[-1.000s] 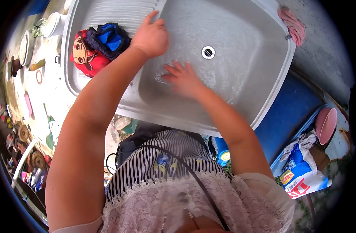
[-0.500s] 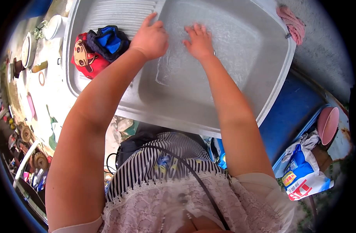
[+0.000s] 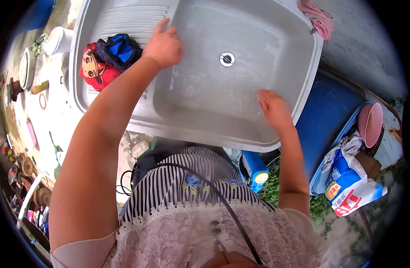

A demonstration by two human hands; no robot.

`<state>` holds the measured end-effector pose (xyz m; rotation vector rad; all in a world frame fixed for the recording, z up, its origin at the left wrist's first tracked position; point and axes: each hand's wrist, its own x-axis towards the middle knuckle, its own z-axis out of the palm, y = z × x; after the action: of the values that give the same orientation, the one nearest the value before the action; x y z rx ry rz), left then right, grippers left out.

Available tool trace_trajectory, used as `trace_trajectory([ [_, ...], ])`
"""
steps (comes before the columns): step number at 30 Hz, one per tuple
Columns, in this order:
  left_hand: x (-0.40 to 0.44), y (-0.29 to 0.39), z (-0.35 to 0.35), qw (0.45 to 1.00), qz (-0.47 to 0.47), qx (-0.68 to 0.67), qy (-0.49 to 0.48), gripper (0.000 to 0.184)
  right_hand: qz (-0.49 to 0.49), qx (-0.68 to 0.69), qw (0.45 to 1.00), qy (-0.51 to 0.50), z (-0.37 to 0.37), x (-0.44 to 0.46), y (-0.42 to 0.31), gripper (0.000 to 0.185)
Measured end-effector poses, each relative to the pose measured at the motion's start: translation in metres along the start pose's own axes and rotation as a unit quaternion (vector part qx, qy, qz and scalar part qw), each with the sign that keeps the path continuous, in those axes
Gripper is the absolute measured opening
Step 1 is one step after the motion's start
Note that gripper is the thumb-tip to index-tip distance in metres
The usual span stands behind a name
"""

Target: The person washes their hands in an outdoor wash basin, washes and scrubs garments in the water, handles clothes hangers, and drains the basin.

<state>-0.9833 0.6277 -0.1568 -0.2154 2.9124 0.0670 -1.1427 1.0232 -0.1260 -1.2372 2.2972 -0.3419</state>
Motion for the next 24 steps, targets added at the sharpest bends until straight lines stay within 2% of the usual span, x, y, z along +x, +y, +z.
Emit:
trace_trajectory([
  [2,0.001,-0.002,0.003,1.0,0.005,0.007,0.001,0.025,-0.054,-0.058,0.996,0.048,-0.033,-0.005,0.018,0.016],
  [5,0.0,-0.002,0.006,1.0,0.01,0.01,0.006,0.027,-0.126,-0.095,0.983,0.092,-0.051,-0.005,0.041,0.014],
  [8,0.0,0.0,0.005,1.0,0.004,0.023,0.007,0.027,-0.133,-0.169,0.976,0.037,-0.045,0.001,0.039,0.012],
  [15,0.0,0.001,0.004,1.0,0.0,0.026,0.011,0.028,-0.134,-0.186,0.969,0.089,-0.036,0.004,0.043,0.017],
  [21,0.0,0.0,0.005,0.999,-0.001,0.026,0.023,0.02,-0.129,-0.183,0.97,0.09,-0.036,0.004,0.044,0.016],
  [24,0.0,0.001,0.005,1.0,-0.005,0.027,0.013,0.028,-0.134,-0.175,0.971,0.092,-0.037,0.005,0.044,0.014],
])
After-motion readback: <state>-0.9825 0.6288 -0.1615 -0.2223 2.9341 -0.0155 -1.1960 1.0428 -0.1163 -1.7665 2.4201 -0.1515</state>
